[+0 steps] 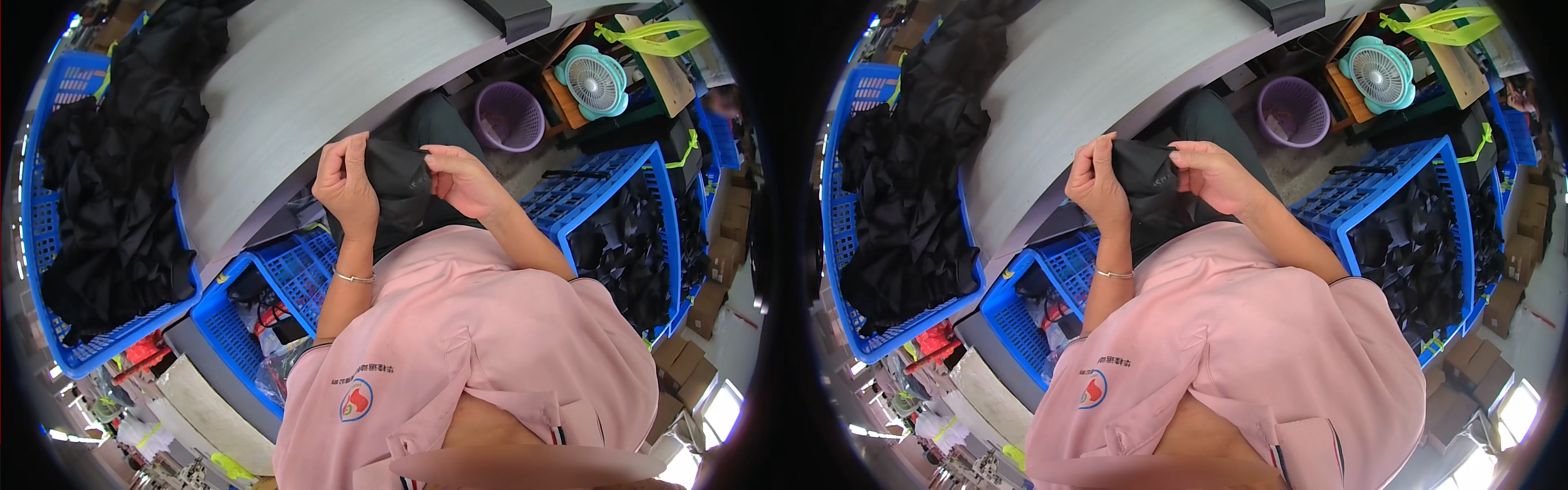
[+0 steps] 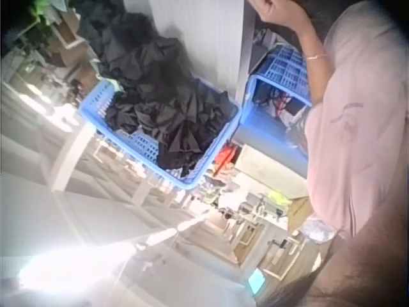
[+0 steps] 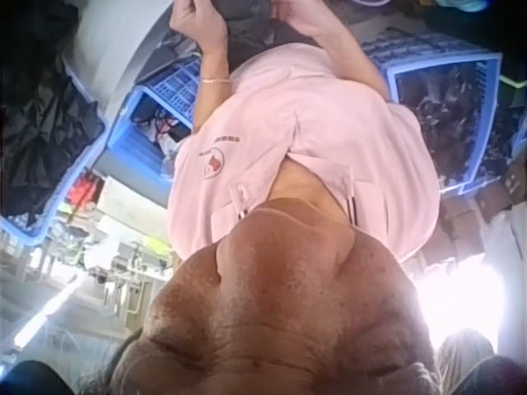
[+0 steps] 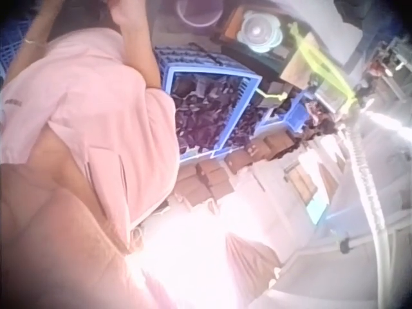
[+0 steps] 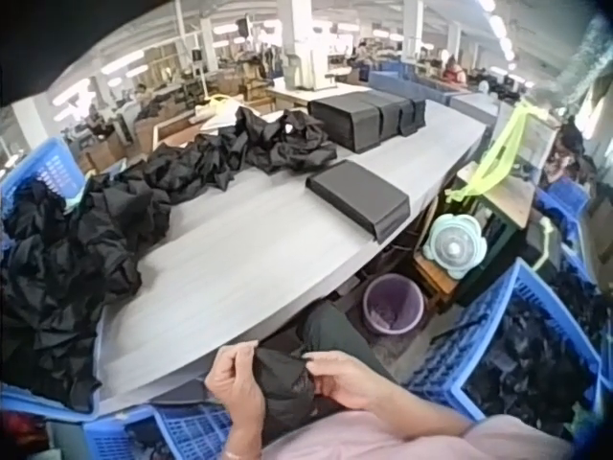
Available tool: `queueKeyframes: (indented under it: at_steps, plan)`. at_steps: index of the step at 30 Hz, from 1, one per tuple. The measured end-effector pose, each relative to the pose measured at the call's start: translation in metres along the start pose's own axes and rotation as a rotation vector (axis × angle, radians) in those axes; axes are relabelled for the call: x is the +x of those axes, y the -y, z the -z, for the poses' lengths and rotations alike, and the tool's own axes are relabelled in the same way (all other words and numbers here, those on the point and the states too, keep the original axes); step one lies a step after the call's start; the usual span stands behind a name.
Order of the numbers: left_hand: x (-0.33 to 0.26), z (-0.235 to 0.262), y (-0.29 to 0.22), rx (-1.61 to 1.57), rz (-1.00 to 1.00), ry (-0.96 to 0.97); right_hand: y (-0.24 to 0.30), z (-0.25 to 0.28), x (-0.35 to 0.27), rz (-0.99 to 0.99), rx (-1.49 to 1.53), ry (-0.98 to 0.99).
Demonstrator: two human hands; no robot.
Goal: Folding and inspecting black fabric parts in an industrial production setting.
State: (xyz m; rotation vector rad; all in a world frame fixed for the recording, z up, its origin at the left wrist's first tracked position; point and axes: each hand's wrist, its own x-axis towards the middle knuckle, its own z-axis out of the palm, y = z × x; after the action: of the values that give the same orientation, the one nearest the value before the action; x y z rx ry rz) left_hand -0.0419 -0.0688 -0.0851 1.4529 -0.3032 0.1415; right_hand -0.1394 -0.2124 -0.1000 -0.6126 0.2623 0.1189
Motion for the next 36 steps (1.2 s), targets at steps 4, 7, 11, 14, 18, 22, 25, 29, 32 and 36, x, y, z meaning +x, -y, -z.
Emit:
queueKeyframes:
  at_steps: [4, 7, 11, 14, 18, 22, 25, 29, 32, 36]
  plan:
    - [0.004, 0.007, -0.007, -0.289, 0.379, 0.067, -0.003, -0.006, -0.004, -0.017, -0.012, -0.065]
    - [-0.009, 0.011, -0.001, -0.646, 0.857, 0.185, 0.017, -0.017, 0.002, 0.229, -0.228, -0.068]
    - [-0.033, 0.019, 0.016, -0.99, 1.062, 0.46, 0.007, 0.002, 0.017, 0.444, -0.654, -0.176]
    - [-0.034, 0.036, 0.032, -1.158, 1.177, 0.484, -0.004, -0.008, 0.018, 0.581, -0.809, -0.231]
    - [-0.036, 0.047, 0.034, -1.05, 1.208, 0.46, -0.006, -0.017, 0.013, 0.543, -0.953, -0.272]
    - [-0.04, 0.053, 0.038, -1.208, 1.215, 0.559, -0.006, -0.019, 0.017, 0.497, -0.921, -0.217]
    - [-0.049, 0.054, 0.031, -1.276, 1.245, 0.592, -0.002, -0.023, 0.015, 0.387, -0.903, -0.164]
    - [-0.045, 0.029, 0.001, -1.126, 1.239, 0.328, -0.004, -0.008, 0.014, 0.46, -0.71, -0.252]
    - [-0.044, 0.031, 0.008, -0.565, 0.941, 0.353, -0.004, -0.009, 0.014, 0.673, -0.651, -0.494]
    - [-0.059, 0.027, -0.01, -0.414, 0.737, 0.515, 0.001, 0.004, 0.021, 0.749, -0.677, -0.601]
